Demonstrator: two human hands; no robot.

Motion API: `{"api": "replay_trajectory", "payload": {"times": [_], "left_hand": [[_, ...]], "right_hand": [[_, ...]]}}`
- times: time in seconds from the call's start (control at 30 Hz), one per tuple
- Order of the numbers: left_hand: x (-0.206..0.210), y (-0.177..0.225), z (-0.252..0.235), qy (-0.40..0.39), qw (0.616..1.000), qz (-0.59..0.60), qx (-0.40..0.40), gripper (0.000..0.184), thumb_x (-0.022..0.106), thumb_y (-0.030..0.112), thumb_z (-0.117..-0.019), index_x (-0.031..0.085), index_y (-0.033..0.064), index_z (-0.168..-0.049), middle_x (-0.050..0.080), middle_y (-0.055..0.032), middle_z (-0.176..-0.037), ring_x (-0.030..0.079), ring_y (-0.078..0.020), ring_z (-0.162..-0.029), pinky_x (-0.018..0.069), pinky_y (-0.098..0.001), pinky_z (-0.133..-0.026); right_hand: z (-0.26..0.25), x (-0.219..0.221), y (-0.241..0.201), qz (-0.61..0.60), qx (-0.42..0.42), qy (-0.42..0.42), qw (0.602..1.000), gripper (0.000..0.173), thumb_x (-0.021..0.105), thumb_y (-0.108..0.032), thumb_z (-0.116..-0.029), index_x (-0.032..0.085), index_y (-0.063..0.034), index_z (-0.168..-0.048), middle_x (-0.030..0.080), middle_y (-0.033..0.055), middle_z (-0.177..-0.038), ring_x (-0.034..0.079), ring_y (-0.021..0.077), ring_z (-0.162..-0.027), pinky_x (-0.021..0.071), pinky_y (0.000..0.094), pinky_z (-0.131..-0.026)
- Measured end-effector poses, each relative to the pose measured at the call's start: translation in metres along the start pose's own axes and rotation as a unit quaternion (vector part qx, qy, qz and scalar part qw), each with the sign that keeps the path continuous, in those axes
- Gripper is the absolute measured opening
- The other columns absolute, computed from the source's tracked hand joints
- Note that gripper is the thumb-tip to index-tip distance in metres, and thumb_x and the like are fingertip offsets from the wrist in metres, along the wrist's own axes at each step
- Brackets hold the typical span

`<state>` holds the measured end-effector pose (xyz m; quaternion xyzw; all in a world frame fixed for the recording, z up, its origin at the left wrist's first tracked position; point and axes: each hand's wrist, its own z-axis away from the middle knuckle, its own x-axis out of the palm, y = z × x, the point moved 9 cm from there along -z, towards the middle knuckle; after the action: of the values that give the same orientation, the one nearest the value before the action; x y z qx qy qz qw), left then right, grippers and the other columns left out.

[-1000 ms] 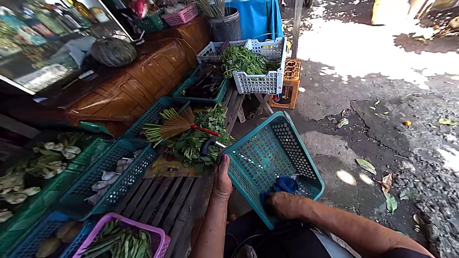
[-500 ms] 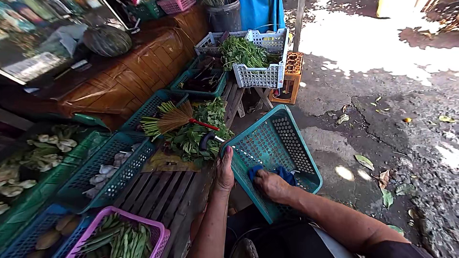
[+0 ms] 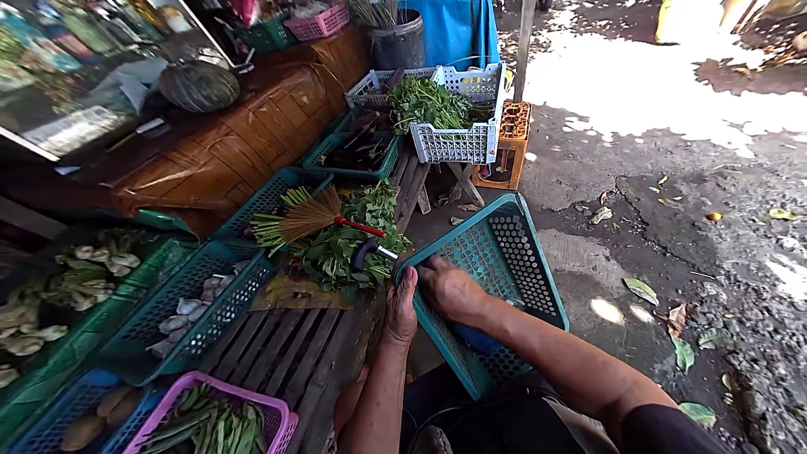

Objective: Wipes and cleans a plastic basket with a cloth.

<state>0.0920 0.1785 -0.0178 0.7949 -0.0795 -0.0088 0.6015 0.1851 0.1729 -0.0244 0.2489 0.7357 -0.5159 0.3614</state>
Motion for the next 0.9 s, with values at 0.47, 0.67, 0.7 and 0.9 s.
{"api": "replay_trajectory", "payload": {"times": [0.47,0.67,0.7,0.9], "left_hand": [[-0.032,-0.012,0.003,0.057,0.998,0.0,-0.03,0.039,0.037,0.025,-0.1069,0.048,-0.0014,-0.132,0.066,0.0036,-0.111,0.065,0.0024,-0.102,0.0541,-0.0189,-0.094],[-0.01,0.0,0.003,0.033,0.999,-0.022,0.004,0.042,0.039,0.026,-0.106,0.05,-0.0048,-0.131,0.066,0.0008,-0.114,0.063,0.0012,-0.106,0.0521,-0.0197,-0.098],[-0.005,0.002,0.002,0.028,0.999,-0.024,0.01,0.042,0.04,0.027,-0.1058,0.051,-0.0048,-0.131,0.066,0.0005,-0.114,0.063,0.0008,-0.107,0.0517,-0.02,-0.099],[0.009,0.004,-0.005,0.015,0.999,-0.028,0.011,0.042,0.042,0.028,-0.1063,0.051,-0.0047,-0.13,0.067,-0.0004,-0.114,0.064,-0.0007,-0.107,0.0518,-0.0217,-0.1]], "right_hand": [[0.124,0.116,0.063,0.041,-0.014,-0.318,0.947,0.024,0.051,-0.004,-0.1028,0.066,0.0072,-0.116,0.06,0.0297,-0.126,0.06,0.0466,-0.118,0.0503,0.0597,-0.098],[0.052,0.012,0.016,0.054,-0.028,0.025,0.998,0.031,0.051,-0.009,-0.1023,0.068,-0.0011,-0.127,0.067,0.024,-0.117,0.069,0.0387,-0.104,0.0578,0.0491,-0.088],[0.042,0.005,0.004,0.076,-0.068,0.09,0.991,0.029,0.053,-0.007,-0.1006,0.07,-0.0011,-0.124,0.068,0.0229,-0.113,0.07,0.0374,-0.101,0.0593,0.0469,-0.085],[0.004,0.008,0.006,0.175,-0.108,0.048,0.978,0.032,0.047,-0.005,-0.1017,0.068,0.0017,-0.125,0.067,0.0273,-0.113,0.069,0.0431,-0.102,0.0559,0.0536,-0.085]]}}
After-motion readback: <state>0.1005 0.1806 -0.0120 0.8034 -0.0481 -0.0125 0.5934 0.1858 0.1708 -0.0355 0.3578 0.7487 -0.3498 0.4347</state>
